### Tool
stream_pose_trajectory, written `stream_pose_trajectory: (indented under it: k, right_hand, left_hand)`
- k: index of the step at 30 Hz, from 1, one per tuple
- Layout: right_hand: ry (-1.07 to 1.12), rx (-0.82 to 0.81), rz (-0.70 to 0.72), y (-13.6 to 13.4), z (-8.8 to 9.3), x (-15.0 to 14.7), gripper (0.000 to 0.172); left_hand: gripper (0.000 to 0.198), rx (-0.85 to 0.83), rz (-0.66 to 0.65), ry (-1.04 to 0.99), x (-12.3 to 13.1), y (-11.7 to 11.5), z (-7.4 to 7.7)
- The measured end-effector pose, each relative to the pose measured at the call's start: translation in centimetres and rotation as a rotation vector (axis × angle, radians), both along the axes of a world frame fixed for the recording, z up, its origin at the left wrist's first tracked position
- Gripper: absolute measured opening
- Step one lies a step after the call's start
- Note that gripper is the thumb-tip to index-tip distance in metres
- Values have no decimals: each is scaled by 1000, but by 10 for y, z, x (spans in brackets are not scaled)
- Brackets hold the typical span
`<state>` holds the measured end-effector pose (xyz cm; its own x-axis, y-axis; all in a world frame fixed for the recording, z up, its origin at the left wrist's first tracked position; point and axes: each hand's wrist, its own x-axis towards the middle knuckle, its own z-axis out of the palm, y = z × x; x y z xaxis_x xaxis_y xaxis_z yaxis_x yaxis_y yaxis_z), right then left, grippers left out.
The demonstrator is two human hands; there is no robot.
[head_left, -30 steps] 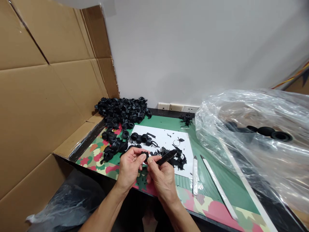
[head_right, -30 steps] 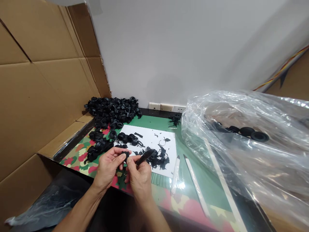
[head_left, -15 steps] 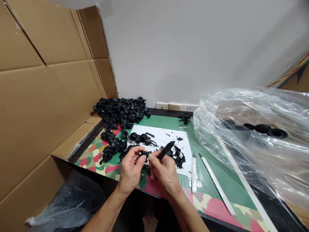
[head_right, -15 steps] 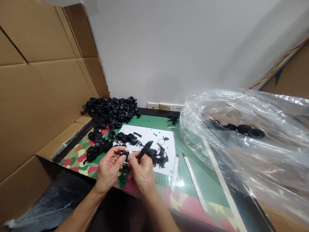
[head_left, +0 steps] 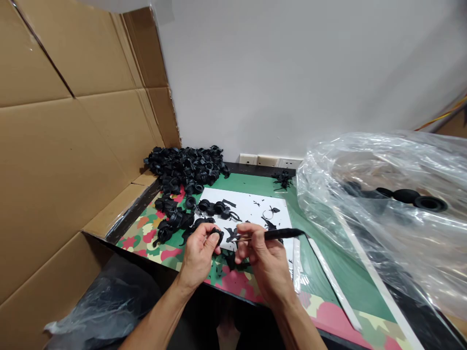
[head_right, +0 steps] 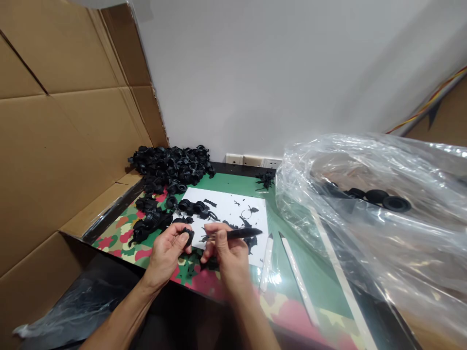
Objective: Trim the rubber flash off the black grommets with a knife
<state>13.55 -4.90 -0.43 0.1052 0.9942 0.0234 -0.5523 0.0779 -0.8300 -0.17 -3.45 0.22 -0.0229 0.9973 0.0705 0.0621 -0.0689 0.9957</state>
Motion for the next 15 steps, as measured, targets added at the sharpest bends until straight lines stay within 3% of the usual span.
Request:
stream_pose_trajectory:
  k: [4, 15]
  right_hand:
    - [-156, 143, -97, -3, 2, 10, 44]
    - [-145, 102, -172, -3, -6, 3, 25]
  left_hand:
    - [24, -27, -15, -11, 2, -2, 1]
    - [38, -194, -116, -188, 5, -6, 15]
